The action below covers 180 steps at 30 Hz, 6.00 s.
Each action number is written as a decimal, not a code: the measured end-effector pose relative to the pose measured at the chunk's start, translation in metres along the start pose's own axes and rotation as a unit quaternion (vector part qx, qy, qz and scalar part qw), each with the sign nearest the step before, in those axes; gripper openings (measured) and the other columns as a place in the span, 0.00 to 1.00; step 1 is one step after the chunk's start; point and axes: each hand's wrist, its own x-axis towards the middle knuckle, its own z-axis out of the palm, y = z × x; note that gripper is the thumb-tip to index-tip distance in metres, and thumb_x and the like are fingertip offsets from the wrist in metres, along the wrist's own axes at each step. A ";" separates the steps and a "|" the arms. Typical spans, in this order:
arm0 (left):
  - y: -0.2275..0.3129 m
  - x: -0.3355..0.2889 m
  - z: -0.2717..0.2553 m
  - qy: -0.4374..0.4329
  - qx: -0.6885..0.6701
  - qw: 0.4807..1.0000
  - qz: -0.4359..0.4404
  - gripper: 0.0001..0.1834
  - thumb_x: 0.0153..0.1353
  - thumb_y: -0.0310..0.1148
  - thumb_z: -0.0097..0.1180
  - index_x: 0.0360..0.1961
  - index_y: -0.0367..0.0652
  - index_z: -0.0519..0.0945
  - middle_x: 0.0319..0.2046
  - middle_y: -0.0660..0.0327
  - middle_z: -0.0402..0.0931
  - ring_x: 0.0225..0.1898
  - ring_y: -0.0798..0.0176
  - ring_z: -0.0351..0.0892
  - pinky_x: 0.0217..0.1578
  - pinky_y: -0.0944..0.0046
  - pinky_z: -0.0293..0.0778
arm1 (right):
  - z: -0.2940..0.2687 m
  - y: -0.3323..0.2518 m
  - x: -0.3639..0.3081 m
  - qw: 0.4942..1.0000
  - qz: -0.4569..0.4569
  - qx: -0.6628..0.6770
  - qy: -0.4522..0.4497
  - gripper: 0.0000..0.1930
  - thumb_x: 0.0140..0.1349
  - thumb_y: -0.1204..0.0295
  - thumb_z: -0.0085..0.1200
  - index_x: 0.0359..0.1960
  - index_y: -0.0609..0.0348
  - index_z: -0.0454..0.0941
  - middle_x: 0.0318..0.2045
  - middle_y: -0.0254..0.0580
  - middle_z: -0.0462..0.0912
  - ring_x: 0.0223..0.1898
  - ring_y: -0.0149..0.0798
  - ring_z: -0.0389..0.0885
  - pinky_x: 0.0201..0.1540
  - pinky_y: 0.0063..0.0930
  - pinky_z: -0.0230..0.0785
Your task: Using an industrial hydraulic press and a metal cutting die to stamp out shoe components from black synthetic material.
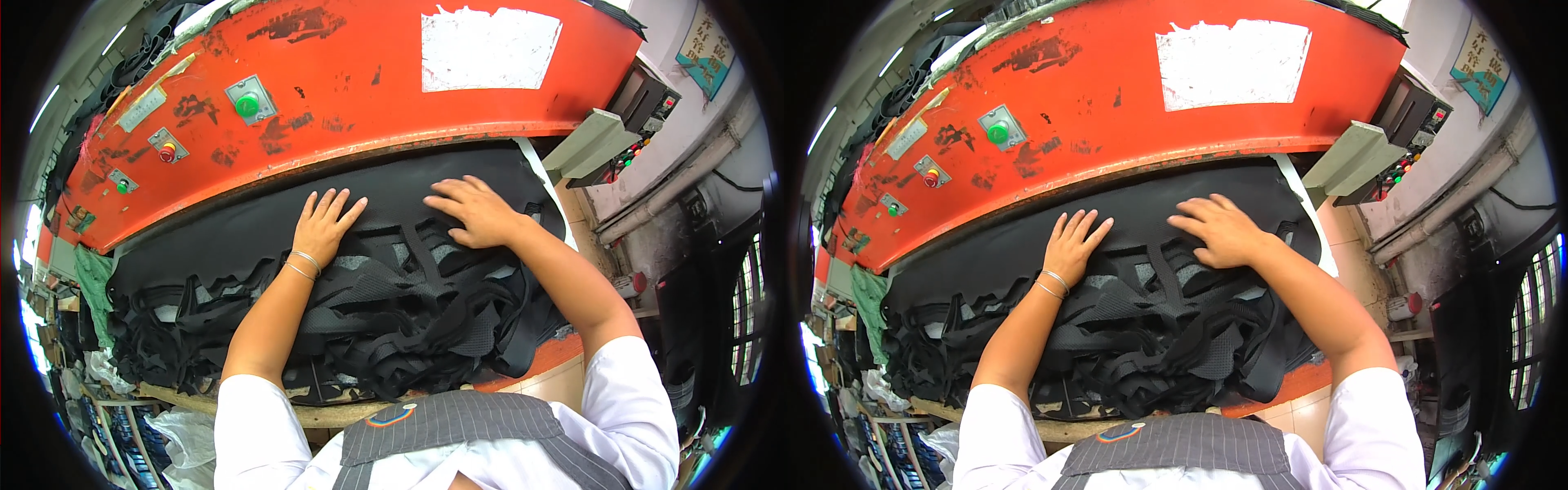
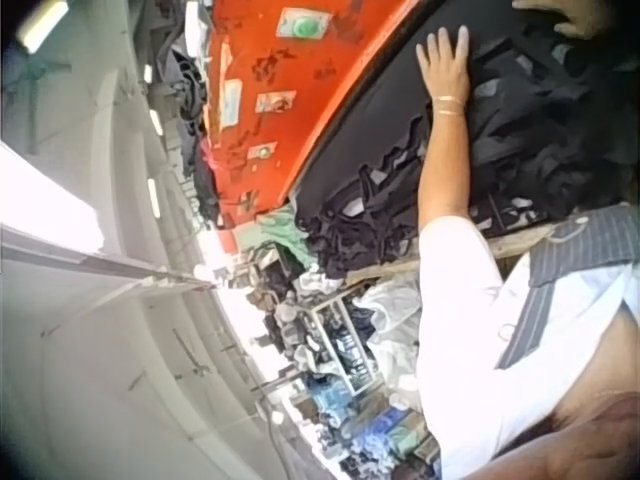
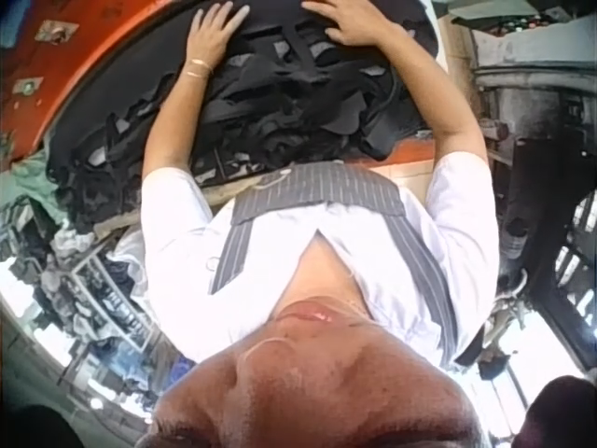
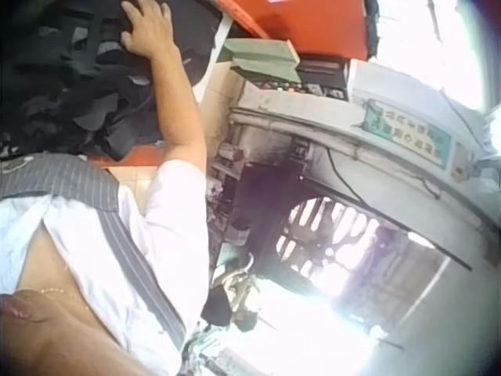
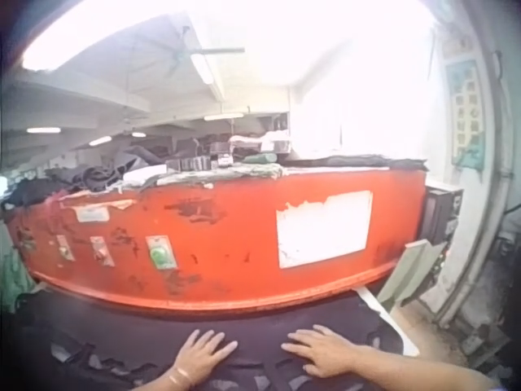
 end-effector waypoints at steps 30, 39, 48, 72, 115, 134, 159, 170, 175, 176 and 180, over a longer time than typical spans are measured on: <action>0.015 -0.028 0.025 0.175 0.010 0.981 -0.081 0.12 0.57 0.32 0.53 0.42 0.57 0.80 0.59 0.62 0.68 0.64 0.55 0.63 0.66 0.51 0.52 | 0.072 -0.046 0.126 0.996 -0.038 -0.039 0.073 0.08 0.54 0.66 0.55 0.30 0.54 0.82 0.33 0.35 0.83 0.41 0.39 0.80 0.37 0.34 0.77; 0.014 -0.027 0.025 0.137 0.014 0.985 -0.105 0.20 0.57 0.33 0.52 0.53 0.56 0.77 0.58 0.64 0.70 0.65 0.57 0.63 0.66 0.51 0.50 | 0.077 -0.066 0.117 0.986 -0.027 -0.145 0.075 0.18 0.56 0.67 0.51 0.47 0.62 0.78 0.41 0.41 0.80 0.44 0.39 0.78 0.38 0.33 0.75; 0.013 -0.028 0.023 0.130 0.024 0.983 -0.125 0.30 0.51 0.31 0.57 0.59 0.56 0.73 0.58 0.65 0.69 0.65 0.58 0.62 0.66 0.50 0.49 | 0.077 -0.063 0.120 0.990 -0.046 -0.116 0.058 0.13 0.55 0.68 0.50 0.40 0.59 0.79 0.35 0.37 0.79 0.39 0.37 0.78 0.34 0.30 0.73; 0.022 -0.038 0.005 -0.096 -0.064 0.986 -0.118 0.30 0.58 0.36 0.54 0.64 0.46 0.67 0.64 0.52 0.63 0.67 0.52 0.60 0.66 0.46 0.52 | 0.097 -0.087 0.093 0.971 -0.008 -0.209 0.117 0.12 0.55 0.66 0.50 0.34 0.60 0.81 0.34 0.43 0.77 0.38 0.45 0.74 0.31 0.34 0.70; 0.013 -0.026 -0.002 -0.224 -0.032 0.971 -0.083 0.36 0.59 0.36 0.58 0.68 0.48 0.61 0.70 0.52 0.53 0.71 0.47 0.50 0.67 0.44 0.52 | -0.181 0.415 -0.265 0.740 0.545 -0.062 0.388 0.31 0.59 0.72 0.44 0.65 0.67 0.56 0.61 0.61 0.65 0.60 0.58 0.67 0.61 0.44 0.64; 0.027 -0.019 -0.003 -0.172 -0.063 0.978 -0.098 0.38 0.49 0.35 0.63 0.64 0.47 0.66 0.68 0.54 0.56 0.70 0.49 0.52 0.68 0.47 0.51 | -0.135 0.293 -0.220 0.748 0.338 0.114 0.559 0.15 0.65 0.65 0.52 0.46 0.64 0.75 0.35 0.45 0.82 0.35 0.38 0.81 0.40 0.31 0.74; 0.034 -0.015 0.008 -0.185 -0.050 0.979 -0.077 0.37 0.60 0.52 0.53 0.70 0.63 0.56 0.72 0.62 0.50 0.72 0.55 0.47 0.69 0.50 0.48 | 0.026 0.135 -0.162 0.712 0.400 0.560 0.138 0.38 0.48 0.85 0.56 0.65 0.62 0.60 0.58 0.52 0.70 0.54 0.42 0.73 0.55 0.30 0.67; 0.049 -0.026 -0.070 -0.093 -0.097 0.980 -0.146 0.36 0.61 0.47 0.56 0.69 0.56 0.59 0.70 0.57 0.54 0.71 0.54 0.50 0.68 0.49 0.51 | -0.029 0.066 -0.171 0.881 0.329 0.187 0.285 0.25 0.62 0.75 0.53 0.61 0.65 0.66 0.48 0.52 0.76 0.48 0.44 0.75 0.53 0.32 0.67; 0.071 -0.147 -0.148 0.154 -0.184 0.943 -0.232 0.27 0.56 0.36 0.62 0.58 0.44 0.74 0.57 0.54 0.72 0.62 0.50 0.67 0.63 0.49 0.61 | -0.052 -0.142 -0.128 0.939 0.026 0.236 0.247 0.08 0.55 0.80 0.57 0.38 0.63 0.77 0.29 0.44 0.78 0.30 0.38 0.77 0.34 0.30 0.70; 0.074 -0.180 -0.153 0.172 -0.186 0.934 -0.251 0.26 0.56 0.35 0.63 0.56 0.43 0.75 0.55 0.54 0.75 0.61 0.50 0.69 0.62 0.50 0.62 | -0.046 -0.181 -0.115 0.950 -0.055 0.240 0.191 0.11 0.50 0.80 0.61 0.36 0.60 0.78 0.26 0.42 0.78 0.26 0.42 0.78 0.30 0.32 0.69; 0.094 -0.327 -0.170 0.174 -0.253 0.851 -0.426 0.18 0.58 0.34 0.61 0.50 0.42 0.79 0.48 0.53 0.79 0.53 0.51 0.77 0.54 0.56 0.71 | 0.011 -0.285 -0.068 0.951 -0.110 0.271 0.102 0.07 0.48 0.74 0.65 0.29 0.57 0.82 0.24 0.38 0.81 0.25 0.41 0.79 0.29 0.33 0.70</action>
